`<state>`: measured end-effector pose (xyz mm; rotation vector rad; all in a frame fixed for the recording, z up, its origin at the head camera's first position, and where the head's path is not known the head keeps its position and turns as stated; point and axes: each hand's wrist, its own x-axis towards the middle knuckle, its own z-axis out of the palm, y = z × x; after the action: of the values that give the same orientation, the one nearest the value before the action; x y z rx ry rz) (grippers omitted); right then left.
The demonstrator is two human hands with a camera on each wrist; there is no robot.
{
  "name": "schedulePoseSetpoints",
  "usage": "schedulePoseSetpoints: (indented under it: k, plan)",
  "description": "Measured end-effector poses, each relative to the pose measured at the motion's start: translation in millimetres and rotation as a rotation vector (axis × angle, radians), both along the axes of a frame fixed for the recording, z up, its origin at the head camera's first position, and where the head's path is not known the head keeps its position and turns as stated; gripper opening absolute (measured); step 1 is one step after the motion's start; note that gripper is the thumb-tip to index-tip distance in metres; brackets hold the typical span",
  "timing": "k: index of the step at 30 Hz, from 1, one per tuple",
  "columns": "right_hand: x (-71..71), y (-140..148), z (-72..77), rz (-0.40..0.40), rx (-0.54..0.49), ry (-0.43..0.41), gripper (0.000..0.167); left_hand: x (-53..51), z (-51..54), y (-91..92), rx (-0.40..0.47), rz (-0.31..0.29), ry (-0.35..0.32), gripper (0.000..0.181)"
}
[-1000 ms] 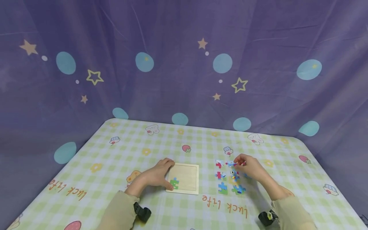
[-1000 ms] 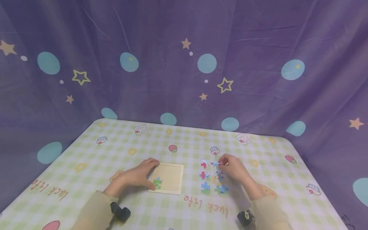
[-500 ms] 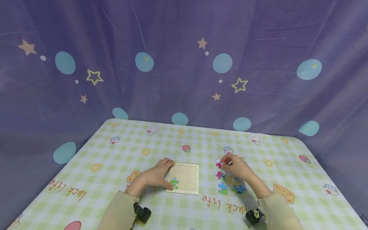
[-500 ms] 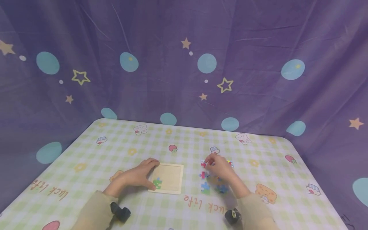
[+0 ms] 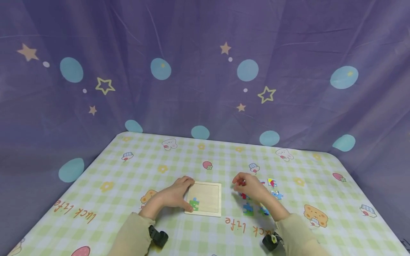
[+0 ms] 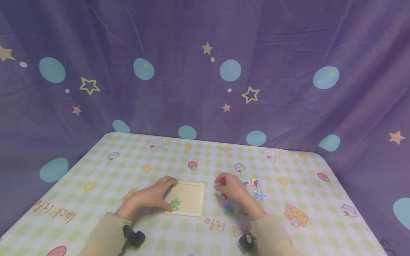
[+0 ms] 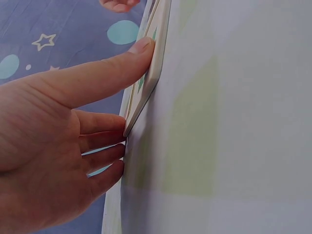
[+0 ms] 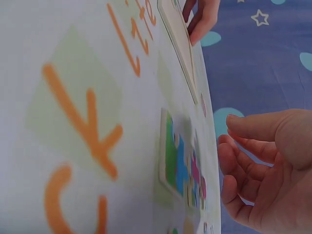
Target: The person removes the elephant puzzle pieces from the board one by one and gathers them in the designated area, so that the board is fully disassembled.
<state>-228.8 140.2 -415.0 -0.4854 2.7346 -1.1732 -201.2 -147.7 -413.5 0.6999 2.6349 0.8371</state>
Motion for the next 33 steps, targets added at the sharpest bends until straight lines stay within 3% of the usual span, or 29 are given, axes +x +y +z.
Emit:
schedulePoseSetpoints:
  k: [33]
  plan:
    - [10.1, -62, 0.1, 0.197, 0.005, 0.016, 0.010, -0.4, 0.9, -2.0, -0.035, -0.031, -0.011, 0.094]
